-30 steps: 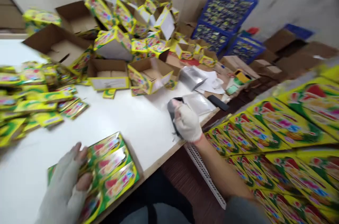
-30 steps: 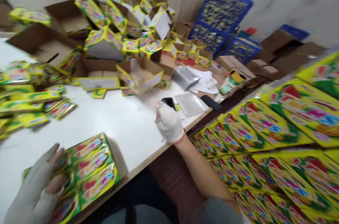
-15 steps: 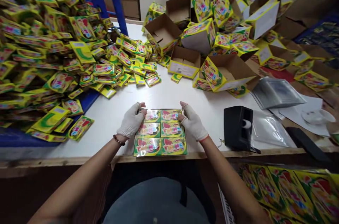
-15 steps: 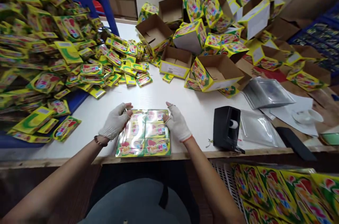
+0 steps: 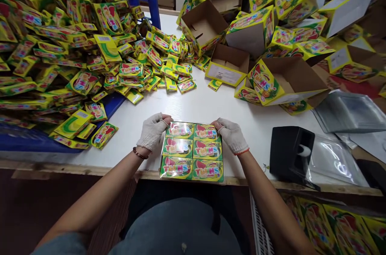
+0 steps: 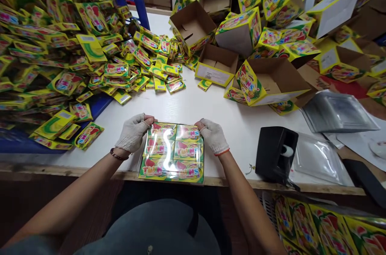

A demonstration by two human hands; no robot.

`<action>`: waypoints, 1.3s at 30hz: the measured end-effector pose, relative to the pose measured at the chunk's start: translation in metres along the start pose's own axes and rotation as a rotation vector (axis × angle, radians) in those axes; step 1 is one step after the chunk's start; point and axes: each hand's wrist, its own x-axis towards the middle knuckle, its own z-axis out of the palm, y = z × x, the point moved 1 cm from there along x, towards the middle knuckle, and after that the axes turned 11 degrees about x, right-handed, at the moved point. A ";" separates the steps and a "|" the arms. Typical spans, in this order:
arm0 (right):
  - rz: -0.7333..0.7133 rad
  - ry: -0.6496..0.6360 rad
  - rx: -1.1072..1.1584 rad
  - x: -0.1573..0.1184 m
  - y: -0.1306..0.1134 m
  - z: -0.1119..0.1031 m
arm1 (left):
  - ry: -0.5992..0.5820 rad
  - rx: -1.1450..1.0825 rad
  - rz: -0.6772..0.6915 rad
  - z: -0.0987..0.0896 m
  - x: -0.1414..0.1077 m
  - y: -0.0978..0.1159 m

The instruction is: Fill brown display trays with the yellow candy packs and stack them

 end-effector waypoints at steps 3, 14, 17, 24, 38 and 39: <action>0.014 -0.045 -0.041 0.005 -0.001 -0.003 | 0.011 -0.020 -0.043 -0.001 -0.002 0.001; 0.038 -0.174 -0.133 0.019 -0.002 -0.009 | -0.232 0.367 0.075 -0.010 0.013 0.020; 0.047 -0.155 -0.068 0.009 0.000 -0.010 | -0.208 0.439 0.087 -0.012 0.006 0.013; 0.006 -0.037 -0.049 0.000 0.002 -0.007 | -0.402 1.001 0.694 0.012 -0.004 0.035; 0.260 0.124 0.163 -0.120 0.002 0.015 | -0.586 1.387 1.111 0.098 -0.037 0.072; 0.304 0.117 0.226 -0.126 0.000 0.015 | -0.602 1.391 1.089 0.098 -0.035 0.074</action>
